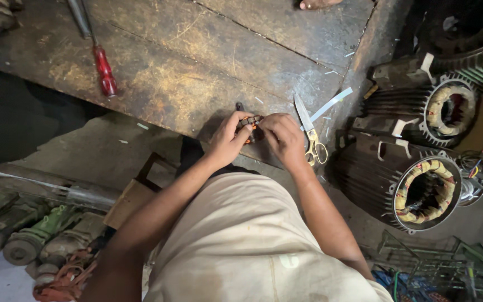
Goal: The person inserts small white plastic spacers into the slots of a copper-wound stator rotor. They use scissors to cut the spacers from a strip and place them one by one into the component.
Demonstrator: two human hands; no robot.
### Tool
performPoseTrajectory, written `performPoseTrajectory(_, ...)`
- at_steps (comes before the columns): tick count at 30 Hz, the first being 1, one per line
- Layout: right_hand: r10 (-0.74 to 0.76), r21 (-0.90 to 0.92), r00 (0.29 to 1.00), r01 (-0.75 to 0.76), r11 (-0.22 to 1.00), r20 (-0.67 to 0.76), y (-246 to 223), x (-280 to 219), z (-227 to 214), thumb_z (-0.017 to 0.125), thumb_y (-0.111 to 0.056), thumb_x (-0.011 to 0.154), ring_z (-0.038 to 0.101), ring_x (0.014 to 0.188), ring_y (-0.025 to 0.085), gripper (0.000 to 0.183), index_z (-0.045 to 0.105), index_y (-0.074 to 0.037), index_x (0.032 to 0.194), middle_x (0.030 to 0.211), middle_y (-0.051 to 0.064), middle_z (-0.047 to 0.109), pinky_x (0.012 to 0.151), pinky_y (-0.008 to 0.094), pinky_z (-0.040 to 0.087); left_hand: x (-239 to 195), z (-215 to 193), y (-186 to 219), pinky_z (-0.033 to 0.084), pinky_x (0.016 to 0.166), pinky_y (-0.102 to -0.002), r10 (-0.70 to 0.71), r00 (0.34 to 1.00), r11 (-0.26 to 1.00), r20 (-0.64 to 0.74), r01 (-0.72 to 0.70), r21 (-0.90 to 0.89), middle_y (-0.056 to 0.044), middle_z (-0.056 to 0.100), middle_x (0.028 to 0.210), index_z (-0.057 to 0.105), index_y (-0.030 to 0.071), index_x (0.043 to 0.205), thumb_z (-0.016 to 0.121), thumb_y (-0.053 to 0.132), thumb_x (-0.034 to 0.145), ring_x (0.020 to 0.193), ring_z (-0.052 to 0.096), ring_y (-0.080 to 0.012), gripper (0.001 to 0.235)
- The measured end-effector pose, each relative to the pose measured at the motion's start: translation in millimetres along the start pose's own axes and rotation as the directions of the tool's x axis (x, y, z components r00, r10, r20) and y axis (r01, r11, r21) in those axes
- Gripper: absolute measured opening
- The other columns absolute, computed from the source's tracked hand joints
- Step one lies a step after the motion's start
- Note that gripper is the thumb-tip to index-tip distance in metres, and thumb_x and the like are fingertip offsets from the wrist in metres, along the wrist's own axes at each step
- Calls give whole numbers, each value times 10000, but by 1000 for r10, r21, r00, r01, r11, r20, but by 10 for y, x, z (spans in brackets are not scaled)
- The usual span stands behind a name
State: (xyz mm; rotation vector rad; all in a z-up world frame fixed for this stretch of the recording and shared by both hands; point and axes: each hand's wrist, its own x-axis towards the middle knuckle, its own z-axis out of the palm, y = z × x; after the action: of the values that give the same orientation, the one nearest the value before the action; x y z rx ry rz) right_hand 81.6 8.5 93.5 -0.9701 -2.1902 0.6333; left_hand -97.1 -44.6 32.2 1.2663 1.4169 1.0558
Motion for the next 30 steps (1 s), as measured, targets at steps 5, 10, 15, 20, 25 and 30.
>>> performPoseTrajectory(5,-32,36,996,29,999,85,107,25,-80,754,48,831,686,1009,318,193,678,-20,995,1024,117,705,909,399,549,9,12,-25,544,864,-366,-34,999,999,19,34,13,-116,671,1143,595,90,1237,624,209,996,1041,679,-268,271)
performPoseTrajectory(10,14,99,994,-25,995,109,183,28,-79,751,44,843,694,1007,310,170,696,-22,989,1007,110,720,916,395,552,11,11,-26,539,855,-374,4,1000,999,13,-4,42,-131,659,1169,588,82,1232,633,194,994,1088,658,-278,267)
performPoseTrajectory(15,58,95,995,-66,993,84,165,23,-63,790,2,859,707,979,300,145,720,-23,983,989,107,733,908,391,560,36,38,-58,540,852,-376,36,999,999,-9,-36,38,-130,637,1145,582,69,1213,652,179,983,1044,659,-276,264)
performPoseTrajectory(20,59,52,992,-65,997,110,112,53,-107,795,-18,845,707,978,303,164,736,-26,998,998,113,736,900,388,563,61,64,-62,554,819,-370,42,999,999,-28,-42,14,-117,614,1077,599,64,1170,682,147,958,973,665,-258,242)
performPoseTrajectory(25,47,-10,989,-46,999,143,42,100,-138,797,-26,834,705,968,297,176,740,-39,1000,987,105,734,883,386,562,65,61,-58,560,798,-364,-7,1000,1000,-16,7,-22,-113,604,1063,584,58,1167,672,152,954,923,676,-246,249)
performPoseTrajectory(30,41,-40,983,-35,999,177,-42,153,-172,792,-25,829,702,951,292,198,750,-47,1021,990,100,730,858,381,562,71,56,-75,523,849,-402,95,995,994,-37,-93,57,-146,610,1084,590,49,1175,680,160,957,1012,645,-309,261)
